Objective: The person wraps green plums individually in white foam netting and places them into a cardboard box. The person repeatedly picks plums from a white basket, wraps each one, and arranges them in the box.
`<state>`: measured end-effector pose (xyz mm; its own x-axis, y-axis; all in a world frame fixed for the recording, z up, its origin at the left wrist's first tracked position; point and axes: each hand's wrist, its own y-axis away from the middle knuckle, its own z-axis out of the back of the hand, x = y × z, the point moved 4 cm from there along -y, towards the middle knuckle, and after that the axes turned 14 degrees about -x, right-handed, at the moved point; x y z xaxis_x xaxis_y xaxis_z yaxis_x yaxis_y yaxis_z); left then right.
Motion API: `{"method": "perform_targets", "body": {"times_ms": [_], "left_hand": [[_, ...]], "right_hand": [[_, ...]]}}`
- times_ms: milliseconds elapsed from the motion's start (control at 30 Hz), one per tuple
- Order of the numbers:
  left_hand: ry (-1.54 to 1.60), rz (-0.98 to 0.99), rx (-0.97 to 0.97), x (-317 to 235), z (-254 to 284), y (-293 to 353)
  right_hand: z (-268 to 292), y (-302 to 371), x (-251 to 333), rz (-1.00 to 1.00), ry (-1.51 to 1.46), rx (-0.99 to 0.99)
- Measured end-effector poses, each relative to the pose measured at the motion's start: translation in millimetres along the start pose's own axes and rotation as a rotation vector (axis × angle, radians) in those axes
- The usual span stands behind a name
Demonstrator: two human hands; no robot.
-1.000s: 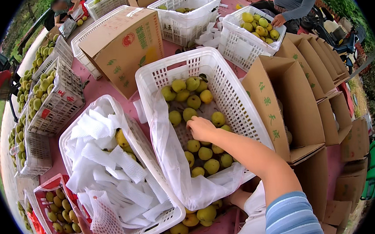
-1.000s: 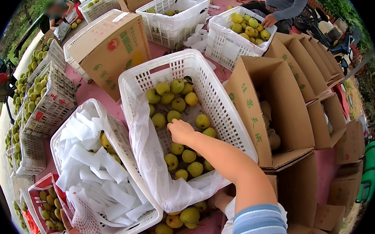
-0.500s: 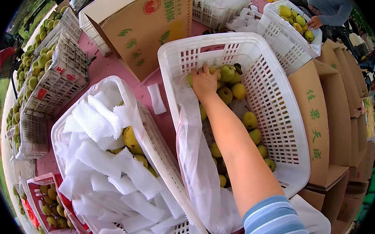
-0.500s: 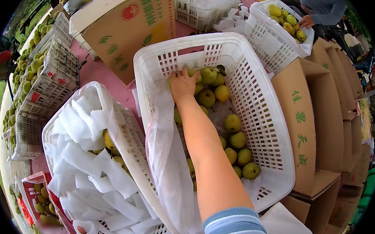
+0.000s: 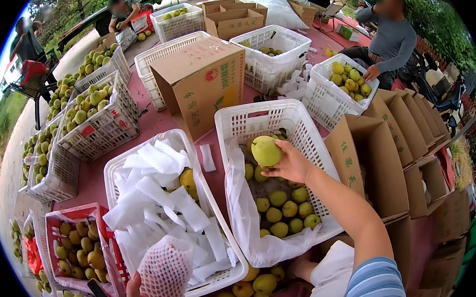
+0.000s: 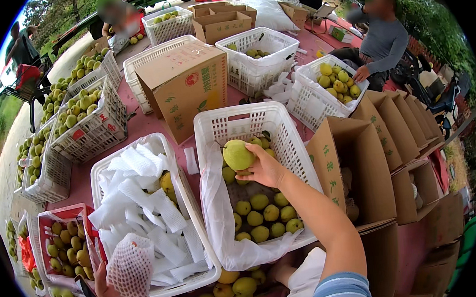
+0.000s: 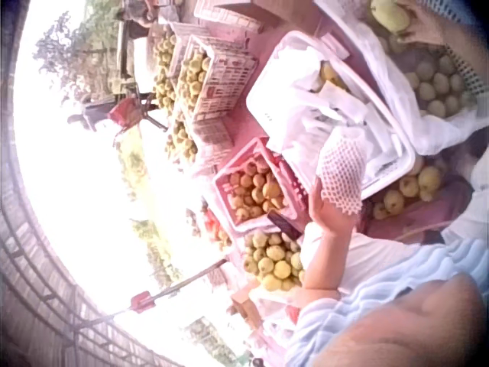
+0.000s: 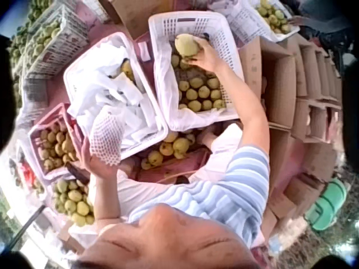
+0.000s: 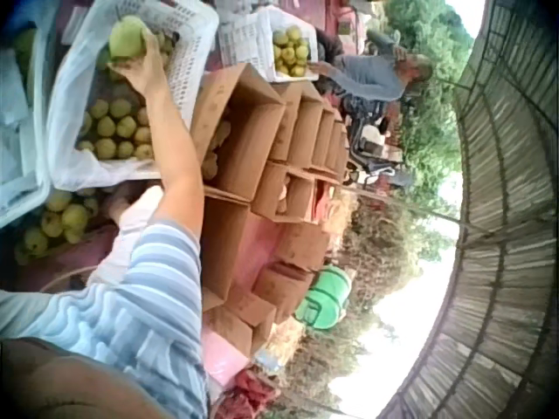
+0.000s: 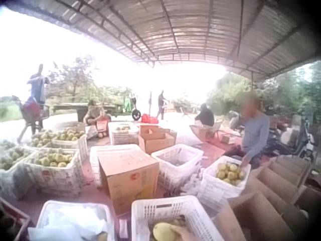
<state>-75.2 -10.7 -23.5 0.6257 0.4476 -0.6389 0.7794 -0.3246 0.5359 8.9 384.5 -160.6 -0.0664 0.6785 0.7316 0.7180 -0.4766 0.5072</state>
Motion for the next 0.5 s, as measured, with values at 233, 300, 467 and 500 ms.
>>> {"method": "perform_targets", "body": {"times_ms": [233, 300, 467, 500], "left_hand": [[0.025, 0.206, 0.265, 21.5, -24.3, 3.0], [0.004, 0.343, 0.535, 25.2, -40.1, 21.3], [-0.271, 0.13, 0.706, 42.7, -26.3, 45.4], [-0.327, 0.077, 0.711, 41.0, -22.1, 43.2]], "right_hand": [[-121.5, 164.8, 0.8, -0.153, -0.07, 0.533], [-144.5, 204.1, -4.7, 0.184, 0.336, 0.325], [-175.9, 260.5, -22.6, 0.941, 1.092, 0.107], [-181.7, 270.6, -22.9, 1.03, 1.128, 0.043]]}}
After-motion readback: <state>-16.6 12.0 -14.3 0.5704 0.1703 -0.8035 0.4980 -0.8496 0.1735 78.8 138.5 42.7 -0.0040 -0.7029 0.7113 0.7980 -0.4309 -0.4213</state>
